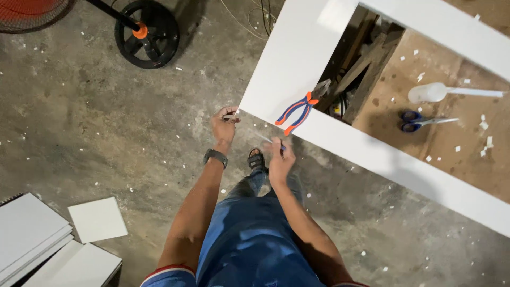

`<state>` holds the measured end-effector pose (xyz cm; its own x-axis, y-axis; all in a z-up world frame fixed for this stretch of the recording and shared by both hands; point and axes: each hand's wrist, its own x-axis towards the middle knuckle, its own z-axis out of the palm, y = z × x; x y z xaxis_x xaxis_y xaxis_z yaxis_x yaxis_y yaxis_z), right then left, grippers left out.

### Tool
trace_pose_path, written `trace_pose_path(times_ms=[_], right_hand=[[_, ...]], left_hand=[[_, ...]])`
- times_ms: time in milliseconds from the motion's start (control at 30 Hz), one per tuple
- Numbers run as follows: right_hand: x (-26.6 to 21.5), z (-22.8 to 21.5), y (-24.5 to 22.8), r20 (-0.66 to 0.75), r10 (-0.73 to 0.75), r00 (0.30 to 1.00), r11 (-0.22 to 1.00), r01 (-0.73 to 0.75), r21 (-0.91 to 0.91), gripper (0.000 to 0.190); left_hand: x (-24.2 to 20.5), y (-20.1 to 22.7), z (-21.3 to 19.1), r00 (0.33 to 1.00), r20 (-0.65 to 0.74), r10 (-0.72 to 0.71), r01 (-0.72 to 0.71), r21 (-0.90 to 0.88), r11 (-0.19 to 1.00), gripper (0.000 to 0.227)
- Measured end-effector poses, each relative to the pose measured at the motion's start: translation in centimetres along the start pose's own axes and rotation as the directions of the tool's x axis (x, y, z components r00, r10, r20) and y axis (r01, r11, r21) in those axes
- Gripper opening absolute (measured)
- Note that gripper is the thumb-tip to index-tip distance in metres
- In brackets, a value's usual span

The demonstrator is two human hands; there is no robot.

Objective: The recorder applies plastic trim pieces and glue to the edges of a white furniture panel with a rectangular cutout.

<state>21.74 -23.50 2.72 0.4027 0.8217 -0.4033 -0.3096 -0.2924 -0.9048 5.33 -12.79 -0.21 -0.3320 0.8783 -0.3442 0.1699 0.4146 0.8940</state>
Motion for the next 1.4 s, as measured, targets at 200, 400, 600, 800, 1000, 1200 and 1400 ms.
trace_pose_path(times_ms=[200,400,600,800,1000,1200,1400], right_hand=[[2.8,2.2,7.1,-0.155,0.201,0.967,0.922,-0.134,0.364,0.022],[3.4,4.4,6.5,-0.115,0.312,0.943,0.868,-0.234,0.437,0.024],[4.1,5.2,7.4,-0.039,0.291,0.956,0.791,-0.217,0.572,0.026],[4.0,5.4,6.5,-0.007,0.407,0.913,0.785,-0.346,0.515,0.027],[4.1,5.5,7.1,-0.002,0.515,0.857,0.726,-0.435,0.533,0.030],[4.0,5.1,7.0,0.015,0.489,0.872,0.693,-0.399,0.601,0.029],[4.0,5.7,7.5,-0.046,0.484,0.874,0.728,-0.373,0.575,0.029]], left_hand=[[1.0,-1.9,-0.1,0.997,0.033,0.075,-0.071,-0.107,0.992,0.033],[0.7,-1.1,-0.3,0.999,0.038,0.038,-0.035,-0.065,0.997,0.027],[0.7,-0.8,-0.2,0.996,0.022,0.089,-0.086,-0.100,0.991,0.026],[0.6,-0.2,-0.2,0.999,0.016,0.039,-0.038,-0.063,0.997,0.027],[0.5,-0.2,-0.4,0.999,0.017,0.044,-0.042,-0.098,0.994,0.029],[-0.1,1.3,-0.6,1.000,0.027,-0.002,0.004,-0.087,0.996,0.025],[0.3,0.1,-0.4,0.999,0.019,0.050,-0.048,-0.106,0.993,0.026]])
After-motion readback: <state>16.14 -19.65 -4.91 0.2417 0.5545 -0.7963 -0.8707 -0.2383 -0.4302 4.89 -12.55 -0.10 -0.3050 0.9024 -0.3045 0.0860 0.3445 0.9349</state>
